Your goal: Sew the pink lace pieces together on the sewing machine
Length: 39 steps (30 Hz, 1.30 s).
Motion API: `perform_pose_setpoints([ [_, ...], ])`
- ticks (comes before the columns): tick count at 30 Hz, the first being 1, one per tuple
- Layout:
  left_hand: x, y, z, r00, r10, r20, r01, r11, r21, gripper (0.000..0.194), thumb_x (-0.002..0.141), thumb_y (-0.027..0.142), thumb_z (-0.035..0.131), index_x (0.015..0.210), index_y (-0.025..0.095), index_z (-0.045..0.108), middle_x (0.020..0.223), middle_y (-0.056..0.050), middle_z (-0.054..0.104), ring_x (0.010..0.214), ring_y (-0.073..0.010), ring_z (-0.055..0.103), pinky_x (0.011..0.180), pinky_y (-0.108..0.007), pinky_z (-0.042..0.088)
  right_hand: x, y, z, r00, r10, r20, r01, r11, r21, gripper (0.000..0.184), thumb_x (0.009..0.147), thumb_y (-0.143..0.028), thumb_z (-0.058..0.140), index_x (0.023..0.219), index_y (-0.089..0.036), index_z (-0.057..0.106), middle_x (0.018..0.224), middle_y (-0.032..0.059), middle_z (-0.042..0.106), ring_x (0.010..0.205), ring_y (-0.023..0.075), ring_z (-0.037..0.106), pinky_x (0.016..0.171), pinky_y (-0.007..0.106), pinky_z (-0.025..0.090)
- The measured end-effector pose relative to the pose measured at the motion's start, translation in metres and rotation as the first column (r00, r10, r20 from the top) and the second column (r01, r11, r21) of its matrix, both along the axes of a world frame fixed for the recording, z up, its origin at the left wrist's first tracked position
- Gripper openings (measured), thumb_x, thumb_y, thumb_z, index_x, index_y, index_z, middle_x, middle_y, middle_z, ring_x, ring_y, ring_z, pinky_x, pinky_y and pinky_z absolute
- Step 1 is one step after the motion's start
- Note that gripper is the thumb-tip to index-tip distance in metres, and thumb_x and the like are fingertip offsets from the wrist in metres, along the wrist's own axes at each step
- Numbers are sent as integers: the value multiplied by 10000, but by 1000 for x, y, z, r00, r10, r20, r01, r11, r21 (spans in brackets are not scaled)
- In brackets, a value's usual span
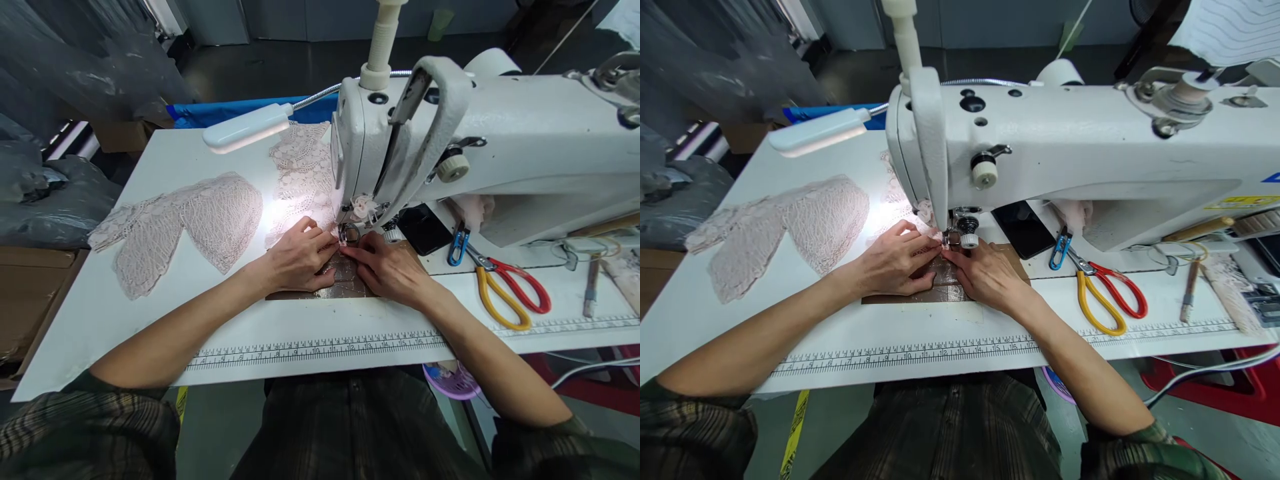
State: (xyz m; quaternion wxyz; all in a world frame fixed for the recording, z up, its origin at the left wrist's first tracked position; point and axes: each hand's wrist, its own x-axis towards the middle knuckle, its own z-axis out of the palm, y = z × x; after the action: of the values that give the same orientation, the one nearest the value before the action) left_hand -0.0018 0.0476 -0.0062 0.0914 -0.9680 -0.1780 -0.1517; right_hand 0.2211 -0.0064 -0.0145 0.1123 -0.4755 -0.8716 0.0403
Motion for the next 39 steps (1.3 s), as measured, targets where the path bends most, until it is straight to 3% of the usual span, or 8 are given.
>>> perform_pose_setpoints([
  [13, 2, 2, 3, 993, 76, -88, -76, 997, 12, 444, 936, 439, 431, 1036, 85, 679, 1068, -154, 648, 830, -249, 600, 791, -424, 426, -11, -1, 4, 996, -74, 57, 74, 997, -3, 404, 950, -204, 406, 1284, -160, 630, 1030, 176, 619, 833, 239, 574, 707, 353, 479],
  [18, 1, 3, 2, 995, 81, -59, -81, 997, 3, 489, 916, 480, 475, 1125, 77, 657, 1074, -156, 635, 847, -262, 588, 781, -427, 420, 0, -1, 1, 980, -70, -185, 64, 997, -37, 374, 950, -236, 416, 1230, -153, 648, 1034, 148, 616, 782, 196, 583, 702, 325, 487],
  [22, 1, 6, 1, 997, 70, -37, -70, 998, 5, 532, 911, 498, 480, 1146, 52, 651, 1045, -158, 630, 833, -265, 581, 769, -439, 423, 15, 4, 7, 930, -147, -338, 93, 981, -171, 342, 979, -338, 414, 1068, -151, 686, 854, 79, 627, 669, 154, 559, 651, 284, 465],
  [27, 0, 9, -2, 998, 60, -30, -61, 998, -22, 515, 912, 500, 486, 1147, 77, 661, 1046, -152, 629, 836, -261, 575, 773, -443, 416, 26, 19, 7, 858, -226, -461, 87, 949, -303, 551, 1013, -537, 281, 906, -155, 663, 796, 78, 643, 744, 183, 592, 697, 292, 470],
  [31, -1, 10, -4, 998, 63, -29, -64, 998, -21, 496, 920, 499, 471, 1133, 93, 661, 1097, -153, 635, 875, -269, 577, 770, -432, 402, 24, 24, 3, 826, -287, -484, 141, 939, -315, 627, 998, -613, 238, 898, -150, 649, 805, 87, 648, 762, 197, 599, 709, 309, 476],
  [36, -1, 9, -4, 995, 96, -42, -97, 995, -13, 539, 909, 537, 470, 1131, 82, 656, 1036, -144, 643, 858, -258, 572, 776, -425, 402, 17, 15, 6, 867, -207, -453, 70, 951, -300, 469, 992, -525, 376, 1037, -147, 649, 979, 118, 673, 888, 220, 633, 781, 331, 497],
  [39, -1, 10, -3, 990, 131, -44, -132, 991, -15, 542, 905, 547, 469, 1132, 94, 663, 1014, -136, 641, 867, -257, 576, 802, -429, 404, 16, 11, 4, 883, -191, -429, 87, 964, -250, 337, 974, -420, 445, 1029, -162, 656, 967, 110, 684, 886, 222, 643, 801, 350, 506],
])
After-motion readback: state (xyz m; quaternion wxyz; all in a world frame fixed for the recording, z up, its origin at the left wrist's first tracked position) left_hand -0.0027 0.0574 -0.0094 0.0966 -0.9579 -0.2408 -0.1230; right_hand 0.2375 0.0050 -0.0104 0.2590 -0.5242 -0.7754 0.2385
